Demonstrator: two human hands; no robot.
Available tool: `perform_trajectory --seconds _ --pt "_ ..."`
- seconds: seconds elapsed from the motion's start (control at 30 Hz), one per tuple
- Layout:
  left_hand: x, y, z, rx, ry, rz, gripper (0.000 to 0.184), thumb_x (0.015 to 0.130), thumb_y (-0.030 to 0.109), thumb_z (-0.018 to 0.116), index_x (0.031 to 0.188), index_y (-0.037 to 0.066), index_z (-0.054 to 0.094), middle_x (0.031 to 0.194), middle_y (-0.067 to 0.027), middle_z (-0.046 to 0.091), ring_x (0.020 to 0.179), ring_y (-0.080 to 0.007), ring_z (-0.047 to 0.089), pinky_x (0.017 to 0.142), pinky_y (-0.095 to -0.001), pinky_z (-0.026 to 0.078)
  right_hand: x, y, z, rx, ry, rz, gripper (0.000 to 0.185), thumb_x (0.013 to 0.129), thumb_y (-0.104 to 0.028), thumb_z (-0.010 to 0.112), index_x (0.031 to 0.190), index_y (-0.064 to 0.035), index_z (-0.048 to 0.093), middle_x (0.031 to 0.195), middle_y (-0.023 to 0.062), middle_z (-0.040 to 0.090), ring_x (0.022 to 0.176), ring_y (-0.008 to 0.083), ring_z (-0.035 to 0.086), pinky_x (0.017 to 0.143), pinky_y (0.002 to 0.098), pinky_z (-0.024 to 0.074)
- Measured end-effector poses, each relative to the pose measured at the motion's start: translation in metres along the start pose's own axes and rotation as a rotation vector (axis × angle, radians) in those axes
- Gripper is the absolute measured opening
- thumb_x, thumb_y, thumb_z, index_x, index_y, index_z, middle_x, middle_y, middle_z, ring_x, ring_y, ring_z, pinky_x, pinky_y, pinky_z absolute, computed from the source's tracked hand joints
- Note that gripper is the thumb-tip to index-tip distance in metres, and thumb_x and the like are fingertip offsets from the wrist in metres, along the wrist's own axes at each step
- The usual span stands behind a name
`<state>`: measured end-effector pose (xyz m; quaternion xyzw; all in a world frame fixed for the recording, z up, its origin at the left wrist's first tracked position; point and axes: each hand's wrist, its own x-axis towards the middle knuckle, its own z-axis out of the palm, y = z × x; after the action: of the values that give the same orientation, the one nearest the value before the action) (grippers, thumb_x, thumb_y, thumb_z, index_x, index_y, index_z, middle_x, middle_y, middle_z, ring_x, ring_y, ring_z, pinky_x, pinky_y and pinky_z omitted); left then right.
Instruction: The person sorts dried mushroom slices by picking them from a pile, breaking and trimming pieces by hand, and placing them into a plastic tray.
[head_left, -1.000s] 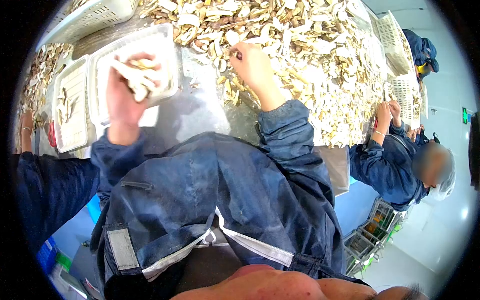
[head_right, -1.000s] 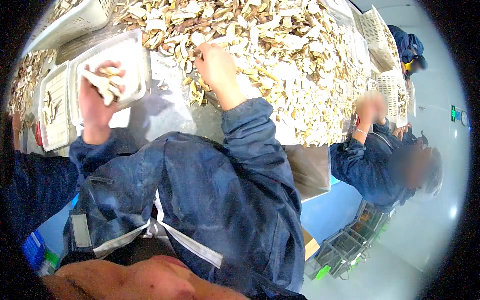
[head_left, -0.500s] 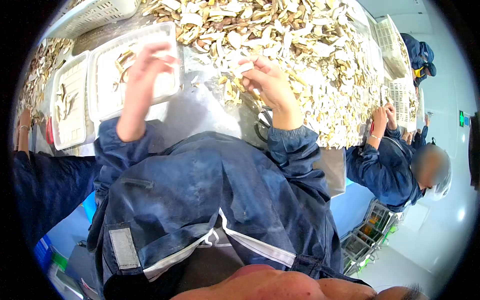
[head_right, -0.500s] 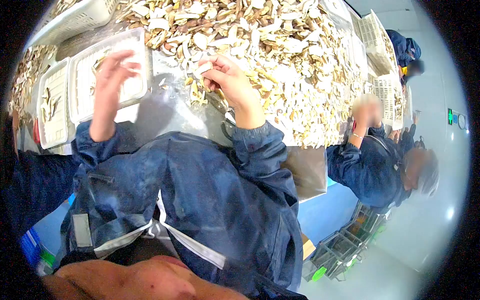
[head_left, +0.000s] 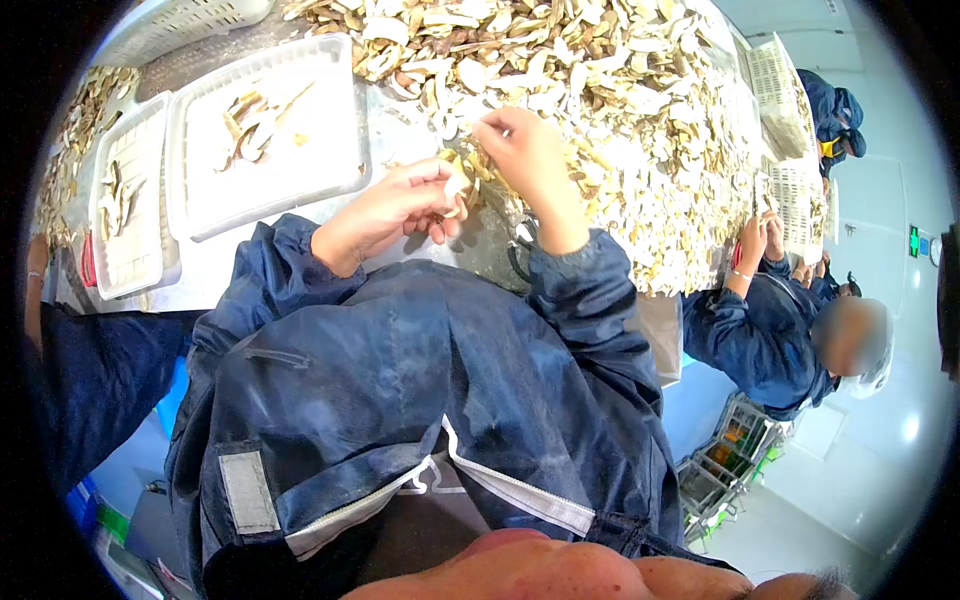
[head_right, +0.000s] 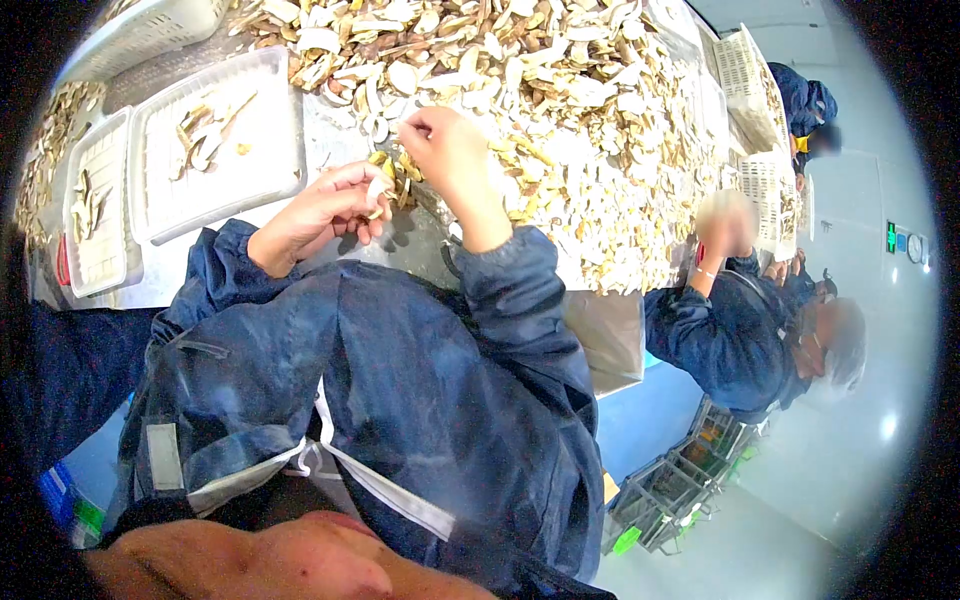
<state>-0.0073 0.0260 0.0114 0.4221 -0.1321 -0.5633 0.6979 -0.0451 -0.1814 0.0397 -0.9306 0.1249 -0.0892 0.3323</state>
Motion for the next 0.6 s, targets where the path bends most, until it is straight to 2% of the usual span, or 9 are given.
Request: perform_trajectory --seconds 0.1,0.2,0.23,0.33,0.37,0.47,0.5,0.57,0.6 --pt "-0.007 0.009 0.002 -0.06 -0.036 -0.028 0.021 0.097 0.019 0.057 0.114 0.006 0.06 0.092 -0.0081 0.066 0.079 -0.0153 0.068 0.066 -0.0269 0.054 0.011 0.001 0.022 -0.231 0.053 -0.084 0.02 0.081 -0.024 0.071 0.09 -0.0061 0.074 0.084 0.0163 0.068 0.077 0.0341 0.066 0.069 0.0408 0.0521" --pt "-0.005 0.0 -0.011 -0.163 -0.027 0.016 0.02 0.099 0.024 0.055 0.11 0.007 0.06 0.091 -0.0087 0.066 0.082 -0.0165 0.068 0.065 -0.0284 0.054 0.012 0.003 0.026 -0.26 0.04 -0.07 0.019 0.08 -0.023 0.071 0.089 -0.0067 0.074 0.083 0.0156 0.067 0.076 0.0345 0.065 0.069 0.0418 0.052" --pt "-0.003 -0.004 -0.017 -0.203 -0.021 0.039 0.02 0.1 0.025 0.054 0.109 0.008 0.059 0.09 -0.0089 0.066 0.083 -0.0168 0.068 0.065 -0.0288 0.055 0.011 0.005 0.024 -0.223 0.036 -0.082 0.018 0.082 -0.02 0.072 0.089 -0.0043 0.073 0.081 0.0128 0.068 0.073 0.026 0.067 0.066 0.036 0.0516" --pt "-0.001 -0.001 -0.021 -0.291 0.015 0.019 0.025 0.103 0.03 0.049 0.108 0.008 0.059 0.09 -0.009 0.066 0.082 -0.0179 0.067 0.065 -0.0298 0.055 0.007 -0.004 0.006 0.11 -0.078 0.217 0.018 0.082 -0.023 0.072 0.088 -0.006 0.073 0.077 0.0107 0.069 0.068 0.0233 0.067 0.064 0.0341 0.0519" --pt "0.001 -0.002 -0.018 -0.324 0.034 0.005 0.031 0.104 0.034 0.046 0.107 0.007 0.059 0.089 -0.0087 0.066 0.079 -0.0168 0.066 0.06 -0.0276 0.054 0.003 -0.013 -0.003 0.278 -0.116 0.23 0.02 0.083 -0.022 0.074 0.09 -0.0031 0.074 0.071 0.0088 0.069 0.065 0.0149 0.064 0.063 0.0279 0.0503" --pt "0.001 0.009 0.004 -0.409 0.137 -0.045 0.032 0.104 0.037 0.046 0.106 0.007 0.058 0.088 -0.0064 0.066 0.072 -0.0143 0.064 0.05 -0.023 0.049 -0.004 -0.033 -0.012 0.636 -0.422 0.247 0.024 0.088 -0.019 0.073 0.099 0.0028 0.071 0.082 0.0064 0.07 0.075 0.0074 0.062 0.065 0.0238 0.0487" --pt "0.0 0.01 0.006 -0.402 0.156 -0.051 0.031 0.104 0.035 0.047 0.105 0.007 0.058 0.087 -0.0064 0.065 0.069 -0.0139 0.062 0.048 -0.0229 0.048 -0.002 -0.026 -0.003 0.626 -0.432 0.204 0.025 0.086 -0.02 0.073 0.103 -0.0006 0.073 0.082 0.009 0.071 0.074 0.0125 0.065 0.066 0.027 0.0505" --pt "-0.003 0.011 0.007 -0.387 0.199 -0.06 0.028 0.104 0.032 0.049 0.103 0.006 0.059 0.085 -0.0064 0.064 0.064 -0.0131 0.06 0.045 -0.0228 0.045 0.005 -0.018 0.011 0.204 -0.205 -0.006 0.026 0.084 -0.021 0.074 0.103 -0.0044 0.074 0.083 0.0114 0.071 0.074 0.0183 0.067 0.068 0.0298 0.0519" --pt "-0.003 0.007 0.001 -0.359 0.141 -0.041 0.026 0.103 0.03 0.049 0.102 0.006 0.059 0.084 -0.0063 0.063 0.063 -0.0127 0.059 0.044 -0.0229 0.043 0.008 -0.015 0.015 -0.007 -0.089 -0.11 0.026 0.082 -0.022 0.075 0.103 -0.0063 0.074 0.084 0.0126 0.071 0.075 0.0212 0.068 0.069 0.0313 0.0525"
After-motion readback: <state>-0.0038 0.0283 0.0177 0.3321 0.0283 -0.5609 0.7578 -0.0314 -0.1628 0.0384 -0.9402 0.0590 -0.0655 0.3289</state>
